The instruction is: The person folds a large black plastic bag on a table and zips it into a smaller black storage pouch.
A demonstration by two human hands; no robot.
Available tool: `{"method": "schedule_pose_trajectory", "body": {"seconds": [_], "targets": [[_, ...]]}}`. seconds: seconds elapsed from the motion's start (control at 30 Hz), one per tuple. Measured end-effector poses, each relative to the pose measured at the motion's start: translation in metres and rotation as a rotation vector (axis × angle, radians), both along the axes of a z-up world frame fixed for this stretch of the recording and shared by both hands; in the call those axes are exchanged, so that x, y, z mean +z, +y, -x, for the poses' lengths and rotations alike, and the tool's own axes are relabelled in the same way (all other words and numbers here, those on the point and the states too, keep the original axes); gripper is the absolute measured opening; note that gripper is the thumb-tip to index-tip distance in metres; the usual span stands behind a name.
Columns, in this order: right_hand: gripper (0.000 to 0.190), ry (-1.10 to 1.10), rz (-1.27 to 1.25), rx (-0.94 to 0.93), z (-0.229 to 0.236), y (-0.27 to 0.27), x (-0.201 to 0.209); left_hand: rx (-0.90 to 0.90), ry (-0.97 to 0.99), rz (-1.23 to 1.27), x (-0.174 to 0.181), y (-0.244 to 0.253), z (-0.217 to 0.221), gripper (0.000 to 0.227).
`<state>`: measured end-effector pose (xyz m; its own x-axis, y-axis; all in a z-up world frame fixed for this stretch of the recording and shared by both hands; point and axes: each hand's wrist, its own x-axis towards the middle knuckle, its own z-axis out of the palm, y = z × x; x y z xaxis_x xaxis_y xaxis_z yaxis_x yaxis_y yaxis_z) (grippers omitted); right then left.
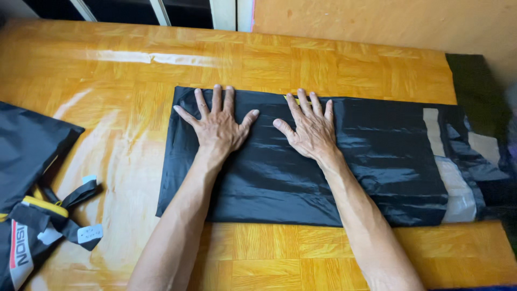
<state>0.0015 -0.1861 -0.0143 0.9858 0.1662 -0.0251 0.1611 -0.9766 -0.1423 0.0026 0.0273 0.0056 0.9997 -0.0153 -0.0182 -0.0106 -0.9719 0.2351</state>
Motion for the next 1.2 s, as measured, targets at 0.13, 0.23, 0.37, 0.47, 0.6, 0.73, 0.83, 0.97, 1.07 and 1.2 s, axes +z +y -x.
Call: {"method": "schedule_pose_trajectory", "body": {"seconds": [0.13,0.23,0.37,0.47,0.6,0.73,0.83,0.97,1.07,1.2], "targets": [[0.082,0.015,0.012,-0.011,0.001,0.001,0.005,0.107,0.054,-0.010,0.004,0.027,-0.012,0.091],[0.085,0.012,0.003,-0.005,0.002,0.000,0.005,0.109,0.018,0.021,-0.016,0.051,-0.025,0.100],[0.090,-0.001,0.002,-0.005,0.004,0.000,0.006,0.148,-0.037,0.087,-0.043,0.060,-0.037,0.102],[0.091,0.009,0.001,-0.005,0.003,-0.001,0.008,0.243,-0.074,0.143,-0.063,0.062,-0.049,0.098],[0.091,0.027,-0.016,0.001,0.005,-0.001,0.012,0.233,-0.300,0.069,-0.032,0.010,-0.016,0.092],[0.079,-0.017,-0.006,0.086,-0.029,-0.030,-0.058,-0.312,-0.487,0.461,-0.003,-0.098,0.070,0.096],[0.092,-0.275,0.042,0.015,-0.013,-0.009,-0.040,-0.563,-0.442,0.616,-0.017,-0.154,0.146,0.091],[0.086,-0.168,-0.004,0.050,-0.003,-0.004,-0.018,-0.566,-0.333,0.503,-0.046,-0.149,0.159,0.094],[0.084,-0.146,-0.028,0.060,-0.004,-0.003,-0.015,-0.468,-0.324,0.529,-0.050,-0.135,0.158,0.097],[0.090,-0.102,-0.015,0.046,-0.007,-0.005,-0.016,-0.366,-0.303,0.405,-0.055,-0.104,0.160,0.097]]}}
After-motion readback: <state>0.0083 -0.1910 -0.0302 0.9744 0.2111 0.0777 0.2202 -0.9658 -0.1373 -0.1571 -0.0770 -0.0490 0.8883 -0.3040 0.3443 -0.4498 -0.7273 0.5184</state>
